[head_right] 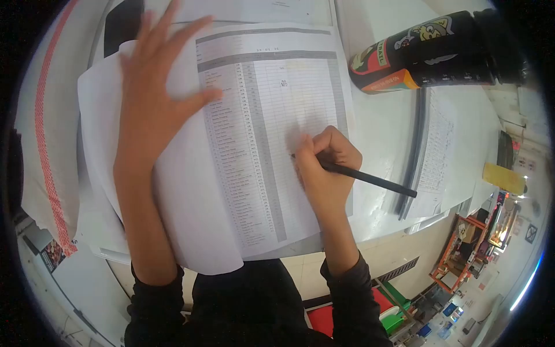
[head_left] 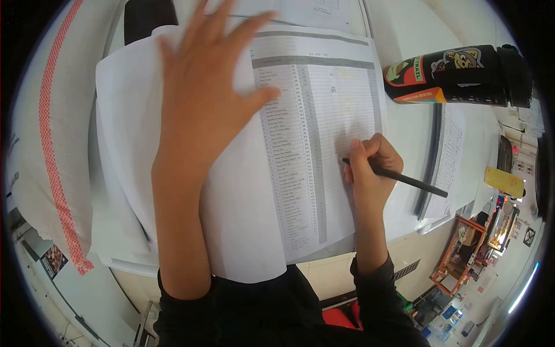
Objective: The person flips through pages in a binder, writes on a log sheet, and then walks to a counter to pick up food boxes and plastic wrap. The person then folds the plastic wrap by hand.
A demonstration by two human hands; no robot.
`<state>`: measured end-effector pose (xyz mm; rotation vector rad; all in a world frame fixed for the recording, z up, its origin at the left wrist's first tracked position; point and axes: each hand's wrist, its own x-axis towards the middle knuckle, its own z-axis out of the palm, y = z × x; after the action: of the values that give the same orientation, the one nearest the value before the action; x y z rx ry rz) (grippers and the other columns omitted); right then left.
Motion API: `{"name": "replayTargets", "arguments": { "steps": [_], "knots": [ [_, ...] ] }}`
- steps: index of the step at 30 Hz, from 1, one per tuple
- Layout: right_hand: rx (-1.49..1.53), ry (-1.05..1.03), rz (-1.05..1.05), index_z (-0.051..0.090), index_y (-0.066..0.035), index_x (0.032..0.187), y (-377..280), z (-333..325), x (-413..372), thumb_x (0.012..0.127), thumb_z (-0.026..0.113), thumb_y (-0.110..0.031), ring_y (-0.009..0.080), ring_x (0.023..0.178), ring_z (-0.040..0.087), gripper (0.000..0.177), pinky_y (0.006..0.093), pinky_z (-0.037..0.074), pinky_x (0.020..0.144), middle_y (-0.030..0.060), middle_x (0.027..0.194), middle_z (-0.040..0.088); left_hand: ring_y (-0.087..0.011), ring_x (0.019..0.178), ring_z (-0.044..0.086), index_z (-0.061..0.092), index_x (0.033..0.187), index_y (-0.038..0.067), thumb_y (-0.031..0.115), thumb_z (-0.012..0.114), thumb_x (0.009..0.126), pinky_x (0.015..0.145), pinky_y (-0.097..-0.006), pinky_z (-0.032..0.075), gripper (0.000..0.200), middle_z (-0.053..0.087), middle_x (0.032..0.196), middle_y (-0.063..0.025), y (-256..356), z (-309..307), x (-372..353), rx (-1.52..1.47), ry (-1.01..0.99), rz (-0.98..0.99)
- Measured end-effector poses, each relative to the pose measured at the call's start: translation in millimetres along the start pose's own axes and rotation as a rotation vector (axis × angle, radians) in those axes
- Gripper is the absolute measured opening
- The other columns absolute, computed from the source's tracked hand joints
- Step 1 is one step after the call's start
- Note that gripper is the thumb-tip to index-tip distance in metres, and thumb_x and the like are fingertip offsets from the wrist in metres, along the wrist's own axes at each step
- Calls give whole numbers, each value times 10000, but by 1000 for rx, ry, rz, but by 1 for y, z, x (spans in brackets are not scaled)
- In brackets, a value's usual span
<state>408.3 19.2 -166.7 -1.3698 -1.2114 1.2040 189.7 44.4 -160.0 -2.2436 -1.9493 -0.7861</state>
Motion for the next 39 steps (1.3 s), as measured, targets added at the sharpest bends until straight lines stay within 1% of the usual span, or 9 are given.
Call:
{"name": "replayTargets", "arguments": {
  "steps": [1, 2, 4, 10, 16, 22, 25, 30, 39],
  "knots": [
    [9, -2, 0, 423, -65, 579, 1, 1, 0, 810, 575, 20, 12, 394, 386, 290, 170, 268, 376, -23, 472, 461, -216, 1306, 320, 515, 1235, 279, 340, 794, 596, 1088, -547, 109, 700, 447, 1347, -13, 2, -6, 0, -70, -113, 184],
    [-10, 5, -23, 422, -65, 580, 3, 1, 0, 813, 571, 22, 13, 393, 388, 290, 169, 268, 376, -23, 469, 458, -216, 1306, 320, 515, 1235, 279, 340, 794, 596, 1088, -547, 109, 700, 447, 1347, -13, 6, -11, -2, -68, -113, 185],
    [-31, 16, -50, 422, -65, 581, 3, 1, 1, 816, 567, 24, 14, 392, 390, 291, 169, 268, 377, -22, 466, 455, -191, 1292, 343, 508, 1243, 265, 301, 790, 600, 1106, -503, 110, 703, 468, 1329, -12, 14, -17, -7, -75, -352, 186],
    [1, 13, -42, 426, -66, 591, 1, -2, 1, 818, 563, 25, 18, 395, 399, 280, 167, 285, 389, -19, 468, 454, -192, 1295, 337, 501, 1246, 252, 302, 808, 552, 1110, -500, 98, 761, 432, 1359, -10, 23, -16, -10, -25, -389, 138],
    [73, 140, -49, 428, -63, 588, 2, -6, 1, 811, 573, 15, 29, 404, 414, 277, 169, 302, 400, 0, 479, 476, -203, 1293, 340, 479, 1263, 257, 334, 803, 539, 1104, -513, 104, 796, 425, 1365, -23, 21, -17, -9, -36, -397, 155],
    [-24, 51, 20, 455, -51, 572, 1, -11, 3, 784, 601, 1, 24, 437, 434, 262, 167, 318, 429, -8, 495, 500, -210, 1285, 352, 476, 1269, 252, 343, 798, 526, 1099, -525, 109, 815, 438, 1354, -25, 22, -18, -8, -25, -401, 163],
    [-68, 4, 38, 460, -51, 564, 2, -12, 4, 775, 612, -9, 16, 443, 424, 263, 167, 302, 429, -21, 489, 492, -212, 1281, 358, 478, 1269, 249, 334, 790, 531, 1099, -521, 112, 806, 445, 1349, -28, 22, -18, -7, -7, -402, 169],
    [-158, 110, -82, 437, -50, 548, 14, -11, 6, 761, 624, -12, -4, 462, 352, 286, 171, 238, 436, -50, 472, 420, -216, 1276, 365, 478, 1269, 244, 320, 779, 532, 1099, -520, 112, 800, 450, 1344, -33, 21, -18, -7, -15, -399, 179],
    [-215, 169, -119, 420, -46, 545, 13, -10, 4, 752, 629, -6, -8, 475, 333, 297, 176, 225, 439, -64, 475, 379, -215, 1275, 366, 476, 1267, 241, 317, 785, 516, 1101, -516, 110, 816, 455, 1338, -35, 22, -19, -7, -37, -398, 169]
  ]
}}
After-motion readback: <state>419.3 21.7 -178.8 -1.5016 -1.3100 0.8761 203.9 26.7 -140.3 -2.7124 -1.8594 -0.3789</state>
